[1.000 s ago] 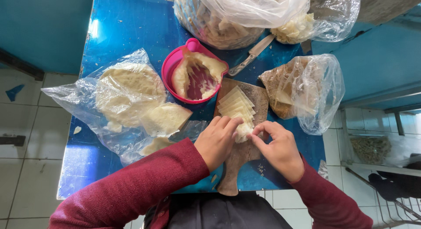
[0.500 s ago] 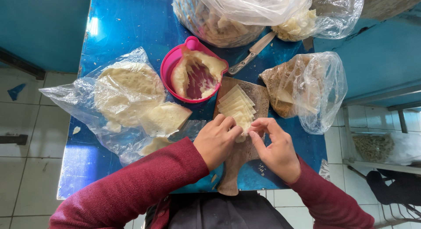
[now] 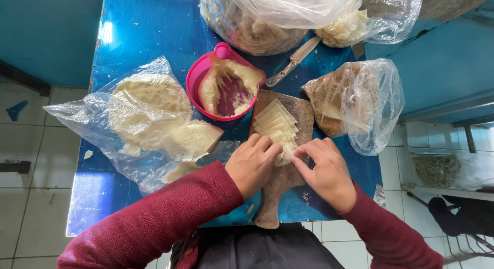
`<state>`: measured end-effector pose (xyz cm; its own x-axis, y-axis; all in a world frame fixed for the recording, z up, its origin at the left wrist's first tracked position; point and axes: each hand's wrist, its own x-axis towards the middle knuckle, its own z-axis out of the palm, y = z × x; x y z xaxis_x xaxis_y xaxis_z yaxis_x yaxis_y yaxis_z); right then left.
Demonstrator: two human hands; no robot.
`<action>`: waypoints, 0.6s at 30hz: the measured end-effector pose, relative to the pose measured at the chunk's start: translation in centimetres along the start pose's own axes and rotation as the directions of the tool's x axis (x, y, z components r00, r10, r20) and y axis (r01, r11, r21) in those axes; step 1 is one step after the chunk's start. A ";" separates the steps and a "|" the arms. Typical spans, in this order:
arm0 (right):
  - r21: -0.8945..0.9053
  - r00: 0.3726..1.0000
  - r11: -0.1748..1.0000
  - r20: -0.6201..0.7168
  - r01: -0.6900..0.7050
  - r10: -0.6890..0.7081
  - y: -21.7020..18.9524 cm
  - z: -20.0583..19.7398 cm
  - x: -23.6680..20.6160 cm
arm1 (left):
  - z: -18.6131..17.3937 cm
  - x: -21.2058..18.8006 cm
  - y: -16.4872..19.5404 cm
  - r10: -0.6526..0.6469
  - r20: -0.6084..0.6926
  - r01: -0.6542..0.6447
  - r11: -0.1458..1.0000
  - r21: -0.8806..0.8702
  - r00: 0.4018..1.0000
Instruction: The person takes thin square wrappers one at a time, spoons filling from a pink bowl onto each wrapper, folds the wrapper over the filling by hand, and stacks the folded pieces on a wooden board. Folded pieces accumulate on the board and a plastic bag of already folded pieces sits on the table.
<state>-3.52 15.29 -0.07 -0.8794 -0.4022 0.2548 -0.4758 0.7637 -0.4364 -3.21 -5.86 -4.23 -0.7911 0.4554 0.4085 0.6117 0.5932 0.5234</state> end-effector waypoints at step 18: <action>0.374 0.991 0.918 0.044 -0.131 0.124 -1.6 1.9 -0.2 | -0.9 -0.6 -0.6 0.062 -0.059 -0.065 0.997 -0.051 0.996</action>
<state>-2.67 13.19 -1.02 -0.9314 -0.3266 0.1607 -0.3286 0.5647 -0.7570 -3.15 -7.09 -4.11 -0.7502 0.4512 0.4834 0.6611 0.5279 0.5332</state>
